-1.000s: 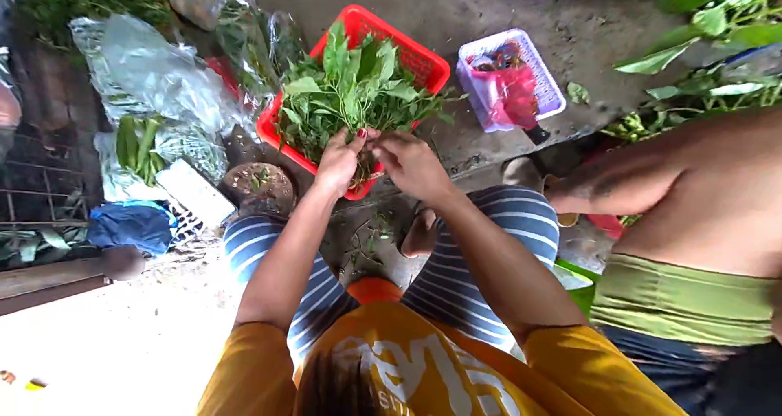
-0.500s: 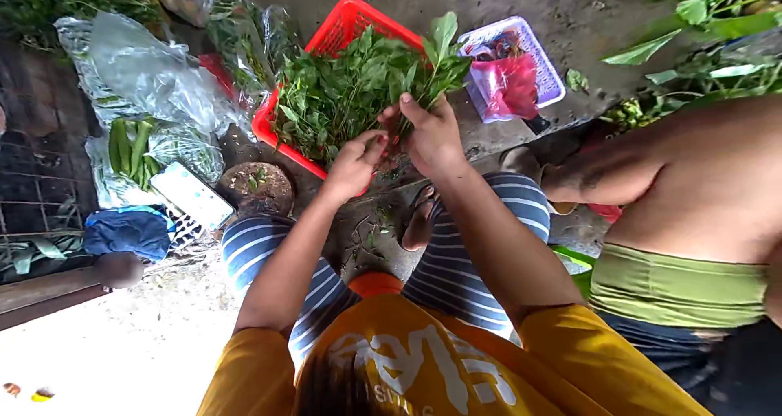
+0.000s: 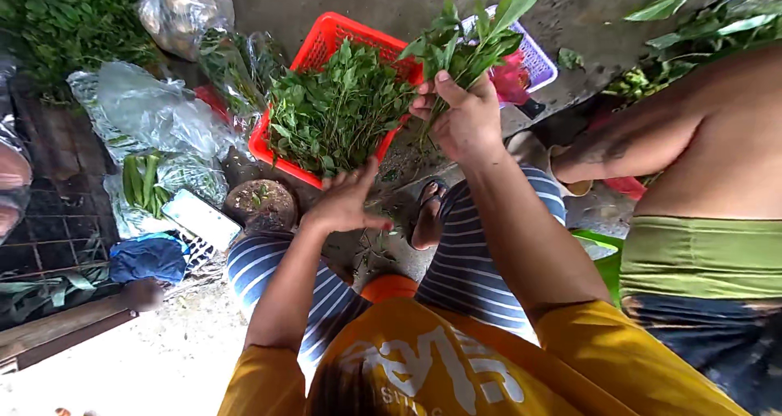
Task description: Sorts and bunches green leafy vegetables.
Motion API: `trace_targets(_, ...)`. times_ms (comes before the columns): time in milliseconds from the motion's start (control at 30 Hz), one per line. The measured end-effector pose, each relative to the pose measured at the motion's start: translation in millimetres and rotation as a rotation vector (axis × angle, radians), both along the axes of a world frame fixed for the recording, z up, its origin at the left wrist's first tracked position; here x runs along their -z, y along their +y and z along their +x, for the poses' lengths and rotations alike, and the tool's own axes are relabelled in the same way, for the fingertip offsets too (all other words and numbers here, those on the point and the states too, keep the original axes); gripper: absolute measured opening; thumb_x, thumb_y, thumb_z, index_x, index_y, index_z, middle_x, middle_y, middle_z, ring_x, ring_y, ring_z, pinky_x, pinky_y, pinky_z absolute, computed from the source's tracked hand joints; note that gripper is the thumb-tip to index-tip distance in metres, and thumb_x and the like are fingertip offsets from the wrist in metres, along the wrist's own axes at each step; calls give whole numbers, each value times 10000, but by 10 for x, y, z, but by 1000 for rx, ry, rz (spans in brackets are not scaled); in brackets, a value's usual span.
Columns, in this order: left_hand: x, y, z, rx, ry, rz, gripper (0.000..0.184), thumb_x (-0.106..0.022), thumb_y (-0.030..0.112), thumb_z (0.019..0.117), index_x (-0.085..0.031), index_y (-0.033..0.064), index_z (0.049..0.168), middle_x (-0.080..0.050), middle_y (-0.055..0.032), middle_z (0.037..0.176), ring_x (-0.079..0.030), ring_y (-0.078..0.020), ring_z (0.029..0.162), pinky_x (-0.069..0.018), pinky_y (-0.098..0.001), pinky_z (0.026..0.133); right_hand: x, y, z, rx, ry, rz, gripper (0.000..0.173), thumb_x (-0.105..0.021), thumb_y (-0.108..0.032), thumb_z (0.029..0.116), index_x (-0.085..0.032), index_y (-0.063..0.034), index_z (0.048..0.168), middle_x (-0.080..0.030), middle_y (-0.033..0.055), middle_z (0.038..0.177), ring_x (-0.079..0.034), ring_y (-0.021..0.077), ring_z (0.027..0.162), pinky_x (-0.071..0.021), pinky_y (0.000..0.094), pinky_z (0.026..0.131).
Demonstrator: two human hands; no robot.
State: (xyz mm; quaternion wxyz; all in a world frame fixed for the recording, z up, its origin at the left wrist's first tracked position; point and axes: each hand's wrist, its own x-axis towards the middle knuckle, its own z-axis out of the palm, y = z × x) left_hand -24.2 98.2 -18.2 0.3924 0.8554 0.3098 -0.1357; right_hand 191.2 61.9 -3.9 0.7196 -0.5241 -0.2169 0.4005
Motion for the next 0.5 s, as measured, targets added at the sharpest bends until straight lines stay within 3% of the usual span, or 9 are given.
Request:
trace_targets(33, 29, 51, -14, -93, -56, 87, 1117, -789, 557, 840, -163, 122, 1657, -463, -223, 1550, -429, -437, 1423, -253, -711, 1149, 9, -16, 12, 3, -14, 10, 164, -453, -67, 1082, -443, -73, 1245, -669, 39, 861, -704, 157, 723, -635, 335, 755)
trace_targets(67, 40, 116, -18, -157, -55, 146, 1021, -690, 594, 910, -181, 114, 1653, -422, -235, 1575, -394, -453, 1443, -229, -713, 1158, 19, -34, 18, 1, -41, 21, 198, -462, -50, 1071, -431, -67, 1266, -666, 42, 880, -698, 156, 720, -633, 331, 736)
trace_targets(133, 157, 288, 2, -288, -58, 236, 725, -488, 584, 1029, -418, 112, 1575, -320, -192, 1647, -261, -446, 1513, -130, -717, 1184, 34, -55, 35, -7, -150, 45, 309, -487, -24, 1047, -386, -50, 1338, -667, 54, 946, -691, 153, 708, -627, 314, 681)
trace_targets(167, 249, 385, 36, -366, -91, 268, 622, -458, 534, 1058, -539, 94, 1491, -365, -182, 1625, -293, -427, 1503, -152, -704, 1184, 37, -60, 44, -12, -222, 56, 362, -504, -18, 1035, -353, -37, 1364, -676, 61, 978, -690, 153, 706, -620, 308, 656)
trace_targets(200, 345, 481, 87, -438, -117, 285, 548, -472, 473, 1072, -603, 72, 1421, -455, -183, 1561, -399, -404, 1445, -244, -671, 1163, 40, -67, 52, -20, -284, 66, 396, -524, -17, 1024, -327, -27, 1368, -688, 70, 998, -693, 159, 705, -615, 312, 641)
trace_targets(267, 537, 678, 234, -526, -122, 309, 427, -536, 339, 1069, -614, 33, 1356, -599, -210, 1379, -614, -377, 1225, -468, -596, 1047, 30, -77, 66, -46, -327, 84, 460, -553, -7, 1007, -294, -13, 1386, -707, 94, 1014, -705, 184, 708, -622, 337, 641)
trace_targets(300, 612, 750, 325, -555, -75, 316, 396, -565, 291, 1058, -599, 28, 1352, -615, -219, 1337, -635, -383, 1181, -501, -581, 1009, 26, -87, 73, -64, -316, 88, 479, -558, 3, 1000, -285, -16, 1394, -711, 100, 1017, -712, 191, 712, -628, 345, 656)
trace_targets(433, 744, 947, 519, -576, 206, 374, 347, -541, 207, 1048, -590, 77, 1366, -579, -222, 1399, -612, -429, 1230, -517, -631, 972, 37, -97, 119, -84, -253, 92, 549, -587, 13, 988, -262, -26, 1428, -714, 112, 996, -719, 205, 711, -634, 344, 671)
trace_targets(500, 664, 1010, 454, -609, 157, 342, 325, -521, 166, 1045, -612, 65, 1341, -622, -226, 1337, -623, -424, 1215, -508, -639, 978, 33, -108, 168, -82, -236, 85, 548, -595, 19, 984, -276, -27, 1426, -715, 124, 1000, -721, 212, 723, -629, 345, 675)
